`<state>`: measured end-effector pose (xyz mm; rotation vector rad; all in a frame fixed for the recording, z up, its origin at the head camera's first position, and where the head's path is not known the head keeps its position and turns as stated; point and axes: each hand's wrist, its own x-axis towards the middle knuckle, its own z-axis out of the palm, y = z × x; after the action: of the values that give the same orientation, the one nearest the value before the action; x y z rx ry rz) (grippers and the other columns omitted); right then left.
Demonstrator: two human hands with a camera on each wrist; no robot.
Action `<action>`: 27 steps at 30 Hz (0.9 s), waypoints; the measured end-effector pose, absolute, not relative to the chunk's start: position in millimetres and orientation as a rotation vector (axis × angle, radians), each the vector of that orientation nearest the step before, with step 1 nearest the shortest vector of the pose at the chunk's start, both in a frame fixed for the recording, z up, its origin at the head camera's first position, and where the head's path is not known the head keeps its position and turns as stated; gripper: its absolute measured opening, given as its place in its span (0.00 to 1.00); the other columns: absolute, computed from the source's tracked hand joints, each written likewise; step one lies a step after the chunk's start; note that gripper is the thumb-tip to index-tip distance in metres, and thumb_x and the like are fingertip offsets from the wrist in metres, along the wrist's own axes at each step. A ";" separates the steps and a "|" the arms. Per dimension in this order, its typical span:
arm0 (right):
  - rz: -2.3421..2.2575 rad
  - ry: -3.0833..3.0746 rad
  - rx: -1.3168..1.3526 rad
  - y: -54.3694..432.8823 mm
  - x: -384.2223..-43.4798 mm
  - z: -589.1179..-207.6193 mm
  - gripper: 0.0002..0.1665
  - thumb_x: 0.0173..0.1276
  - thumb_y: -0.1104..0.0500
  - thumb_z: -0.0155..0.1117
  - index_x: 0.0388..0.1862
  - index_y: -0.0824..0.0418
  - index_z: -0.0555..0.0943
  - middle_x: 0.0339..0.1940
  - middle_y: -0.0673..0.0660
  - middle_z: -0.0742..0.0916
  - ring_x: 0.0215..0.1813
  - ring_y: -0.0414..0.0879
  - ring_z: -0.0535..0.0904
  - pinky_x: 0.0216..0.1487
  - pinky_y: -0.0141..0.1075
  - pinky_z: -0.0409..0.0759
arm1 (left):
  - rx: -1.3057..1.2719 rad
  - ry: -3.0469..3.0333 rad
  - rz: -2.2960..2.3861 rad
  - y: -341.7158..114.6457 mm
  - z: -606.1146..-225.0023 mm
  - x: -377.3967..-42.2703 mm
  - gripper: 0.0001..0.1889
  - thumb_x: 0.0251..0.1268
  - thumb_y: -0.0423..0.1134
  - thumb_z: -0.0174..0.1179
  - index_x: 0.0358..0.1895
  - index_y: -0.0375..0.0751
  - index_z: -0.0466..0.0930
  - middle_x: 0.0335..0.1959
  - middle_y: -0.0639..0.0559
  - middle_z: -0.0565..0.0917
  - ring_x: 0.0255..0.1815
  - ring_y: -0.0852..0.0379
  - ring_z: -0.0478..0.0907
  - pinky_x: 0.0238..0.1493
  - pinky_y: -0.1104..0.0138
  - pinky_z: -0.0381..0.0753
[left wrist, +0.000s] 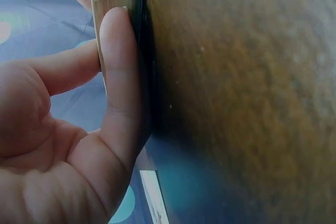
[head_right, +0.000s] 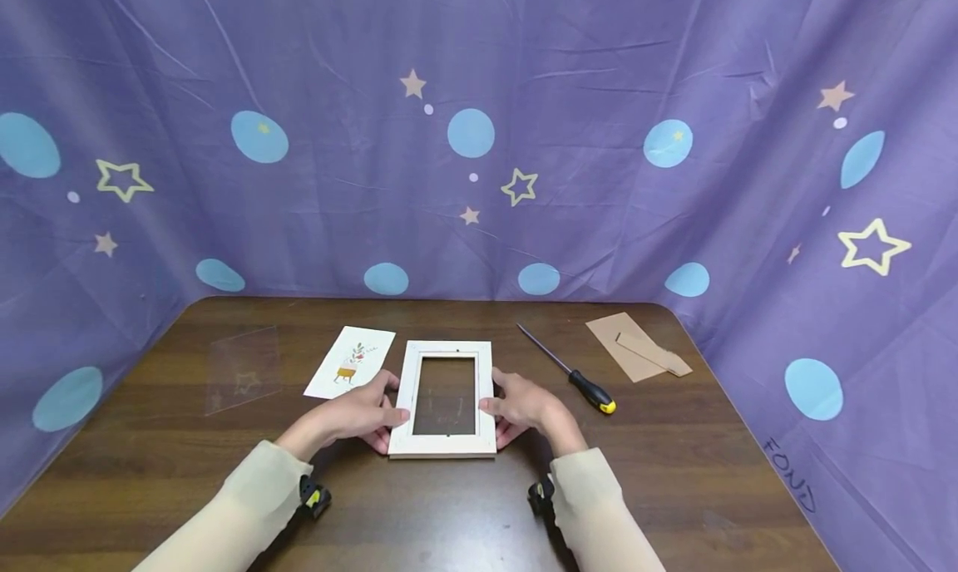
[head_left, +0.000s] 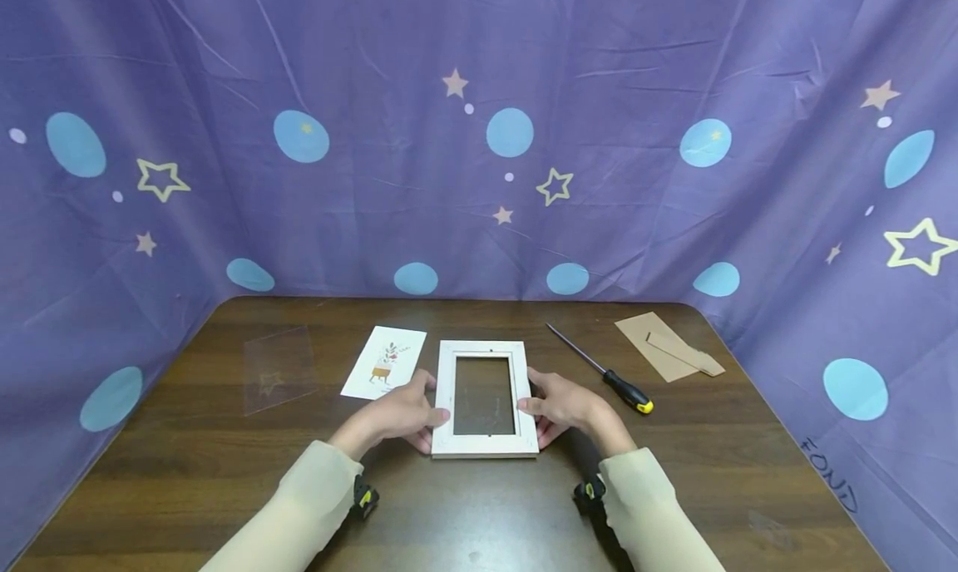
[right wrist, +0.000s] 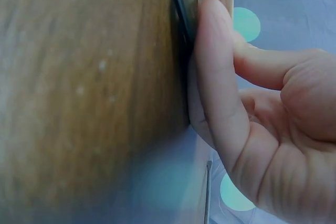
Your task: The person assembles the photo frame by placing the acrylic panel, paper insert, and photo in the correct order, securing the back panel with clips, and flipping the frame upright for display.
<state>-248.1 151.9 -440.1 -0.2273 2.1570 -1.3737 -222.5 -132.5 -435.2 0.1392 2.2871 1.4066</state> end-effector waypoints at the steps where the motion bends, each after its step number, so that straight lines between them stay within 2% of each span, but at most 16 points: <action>1: -1.374 2.158 -0.225 151.8 -247.8 -440.4 0.44 0.77 0.63 0.57 0.83 0.59 0.46 0.32 0.67 0.82 0.23 0.54 0.83 0.27 0.48 0.88 | 0.140 2.285 1.406 -132.7 -435.1 -222.1 0.33 0.70 0.34 0.63 0.69 0.29 0.53 0.31 0.36 0.79 0.19 0.48 0.81 0.24 0.58 0.88; 11: -1.358 2.163 -0.227 150.8 -249.3 -441.0 0.43 0.77 0.63 0.57 0.83 0.59 0.47 0.33 0.67 0.82 0.23 0.53 0.83 0.27 0.47 0.88 | 0.147 2.270 1.418 -137.0 -434.6 -222.9 0.33 0.69 0.34 0.63 0.69 0.28 0.54 0.32 0.37 0.79 0.20 0.48 0.82 0.25 0.58 0.88; 16: -1.360 2.158 -0.226 150.6 -249.0 -440.8 0.43 0.77 0.63 0.57 0.83 0.58 0.48 0.37 0.67 0.81 0.24 0.54 0.83 0.27 0.47 0.88 | 0.221 2.298 1.455 -151.3 -426.7 -230.3 0.32 0.69 0.33 0.62 0.69 0.25 0.58 0.35 0.36 0.79 0.27 0.46 0.82 0.32 0.58 0.89; 19: -1.367 2.150 -0.231 150.6 -248.8 -441.3 0.43 0.77 0.63 0.57 0.83 0.58 0.48 0.37 0.67 0.81 0.25 0.54 0.83 0.28 0.48 0.89 | 0.246 2.433 1.454 -168.7 -417.6 -242.3 0.31 0.68 0.34 0.63 0.69 0.26 0.61 0.39 0.37 0.81 0.33 0.45 0.83 0.38 0.57 0.88; 22: -1.378 2.144 -0.231 151.3 -248.9 -441.9 0.43 0.77 0.63 0.57 0.83 0.58 0.48 0.36 0.67 0.81 0.24 0.54 0.83 0.28 0.48 0.89 | 0.201 2.661 1.347 -193.1 -407.5 -258.5 0.33 0.66 0.40 0.65 0.69 0.28 0.63 0.45 0.37 0.82 0.42 0.43 0.82 0.45 0.56 0.84; 27: -1.376 2.144 -0.225 152.4 -249.6 -441.6 0.43 0.77 0.63 0.57 0.83 0.57 0.48 0.36 0.67 0.81 0.25 0.54 0.83 0.28 0.48 0.89 | 0.012 2.948 1.083 -241.9 -397.5 -277.6 0.38 0.68 0.47 0.62 0.72 0.26 0.59 0.58 0.29 0.75 0.59 0.33 0.72 0.59 0.43 0.74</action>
<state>-249.6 152.4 -441.6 -0.2253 2.1441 -1.3756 -277.6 -241.9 -397.5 0.0116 2.9476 1.0833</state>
